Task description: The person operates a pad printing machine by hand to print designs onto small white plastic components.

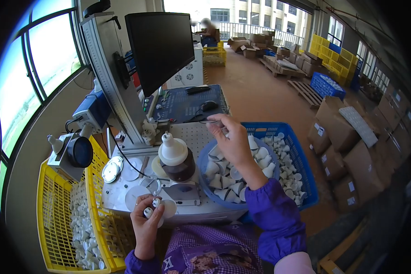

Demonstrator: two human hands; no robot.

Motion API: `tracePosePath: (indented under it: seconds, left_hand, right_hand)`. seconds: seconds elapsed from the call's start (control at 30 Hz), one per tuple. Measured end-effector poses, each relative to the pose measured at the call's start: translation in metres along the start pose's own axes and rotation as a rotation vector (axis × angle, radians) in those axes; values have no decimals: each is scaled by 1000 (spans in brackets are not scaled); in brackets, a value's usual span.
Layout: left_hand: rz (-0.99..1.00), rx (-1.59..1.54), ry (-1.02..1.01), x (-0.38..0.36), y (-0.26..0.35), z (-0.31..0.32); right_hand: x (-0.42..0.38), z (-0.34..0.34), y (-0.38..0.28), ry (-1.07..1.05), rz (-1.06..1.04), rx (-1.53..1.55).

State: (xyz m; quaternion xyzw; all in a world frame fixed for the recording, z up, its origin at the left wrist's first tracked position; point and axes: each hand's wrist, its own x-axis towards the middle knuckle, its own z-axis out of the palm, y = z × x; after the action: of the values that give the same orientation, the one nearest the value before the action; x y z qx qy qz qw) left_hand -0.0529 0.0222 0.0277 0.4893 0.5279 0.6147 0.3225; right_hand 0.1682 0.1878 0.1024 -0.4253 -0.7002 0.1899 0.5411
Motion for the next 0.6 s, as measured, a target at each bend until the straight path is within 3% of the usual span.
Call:
tracePosePath:
  seconds: [0.07,0.13,0.17,0.23,0.37,0.43,0.6]
  left_hand:
    - [-39,-12,-9,-8,-14,1]
    - [-98,-62,-54,-14,-23,4]
    - [-138,-87,-68,-16,-20,8]
    - [-150,-94,-94,-22,-23,16]
    - [-113,-54,-144,-31,-28,23]
    - [-115,-23,-157,-35,-26,24]
    - [-160,-68,-156,-42,-19,20]
  right_hand:
    - [7,-25,31,6,90,-45]
    - [8,-39,83,-144,-60,-497]
    - [6,-40,96,-142,-57,-503]
    - [2,-42,119,-331,-62,-569]
    - [8,-33,152,-430,-174,-561]
    - [12,-27,151,-583,-135,-762]
    - [13,-30,145,-578,-230,-725]
